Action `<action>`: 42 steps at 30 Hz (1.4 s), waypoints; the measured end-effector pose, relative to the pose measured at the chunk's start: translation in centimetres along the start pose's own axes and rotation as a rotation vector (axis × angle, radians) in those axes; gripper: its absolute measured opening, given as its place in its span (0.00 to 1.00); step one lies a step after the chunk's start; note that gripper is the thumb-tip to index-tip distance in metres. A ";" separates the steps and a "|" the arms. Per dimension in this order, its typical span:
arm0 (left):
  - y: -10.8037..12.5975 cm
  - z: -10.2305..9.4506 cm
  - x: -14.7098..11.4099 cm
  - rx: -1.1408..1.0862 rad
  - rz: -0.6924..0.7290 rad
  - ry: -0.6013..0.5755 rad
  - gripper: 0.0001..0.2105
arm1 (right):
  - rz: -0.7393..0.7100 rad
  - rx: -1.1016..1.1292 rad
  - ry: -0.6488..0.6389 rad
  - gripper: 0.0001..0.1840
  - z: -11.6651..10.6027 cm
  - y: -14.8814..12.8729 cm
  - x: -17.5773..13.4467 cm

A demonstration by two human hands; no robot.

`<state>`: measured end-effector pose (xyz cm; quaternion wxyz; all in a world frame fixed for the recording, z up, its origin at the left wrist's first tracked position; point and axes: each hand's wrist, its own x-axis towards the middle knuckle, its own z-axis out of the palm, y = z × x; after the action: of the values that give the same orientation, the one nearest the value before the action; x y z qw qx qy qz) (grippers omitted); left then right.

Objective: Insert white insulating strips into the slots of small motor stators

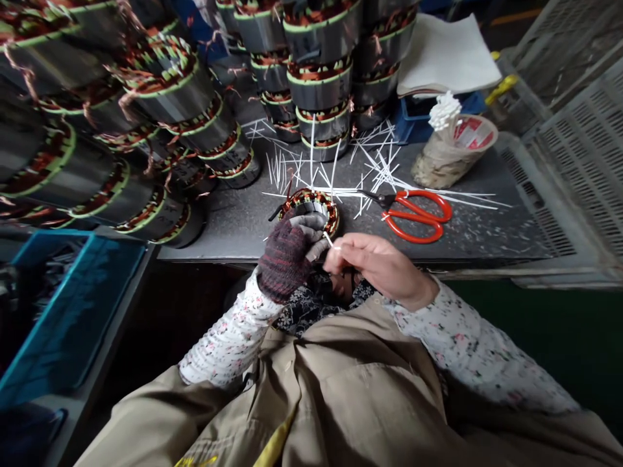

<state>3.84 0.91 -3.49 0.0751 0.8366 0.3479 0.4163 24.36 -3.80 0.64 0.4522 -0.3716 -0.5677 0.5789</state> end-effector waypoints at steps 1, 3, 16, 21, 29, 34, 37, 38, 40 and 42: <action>-0.1 0.0 0.0 0.006 0.006 -0.021 0.06 | 0.050 -0.001 0.032 0.26 -0.2 0.0 -0.4; -0.1 0.0 0.0 0.013 0.011 -0.042 0.06 | 0.082 -0.018 0.122 0.25 -0.9 -0.2 -0.6; -1.9 -1.6 0.4 -0.050 0.069 -0.130 0.10 | -0.430 -0.490 0.315 0.22 0.4 1.1 5.2; -1.5 -1.9 0.2 0.082 0.042 -0.178 0.25 | -0.293 -1.355 0.246 0.09 -11.5 3.4 2.1; -1.9 -2.0 1.1 0.387 0.134 -0.396 0.22 | 0.030 -1.709 0.139 0.31 -12.6 3.6 3.0; -3.4 -2.9 1.0 0.340 0.256 -0.351 0.23 | -0.041 -1.503 0.142 0.27 -7.4 2.7 4.5; -3.9 -2.9 0.9 0.357 0.272 -0.339 0.24 | -0.029 -1.559 0.077 0.27 -4.3 2.2 5.9; -3.9 -2.8 0.9 0.363 0.271 -0.341 0.25 | 0.006 -1.582 0.052 0.27 -3.6 2.0 6.3; -3.9 -2.7 0.8 0.365 0.267 -0.347 0.25 | 0.097 -1.604 0.023 0.26 -3.1 1.6 6.4; -3.8 -2.7 0.8 0.366 0.253 -0.355 0.25 | 0.136 -1.597 0.013 0.26 -3.6 1.2 5.8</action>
<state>0.18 3.82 -2.86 -0.0700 0.9329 0.2914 0.1997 25.83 2.95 -0.41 0.0165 -0.6204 -0.7838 0.0216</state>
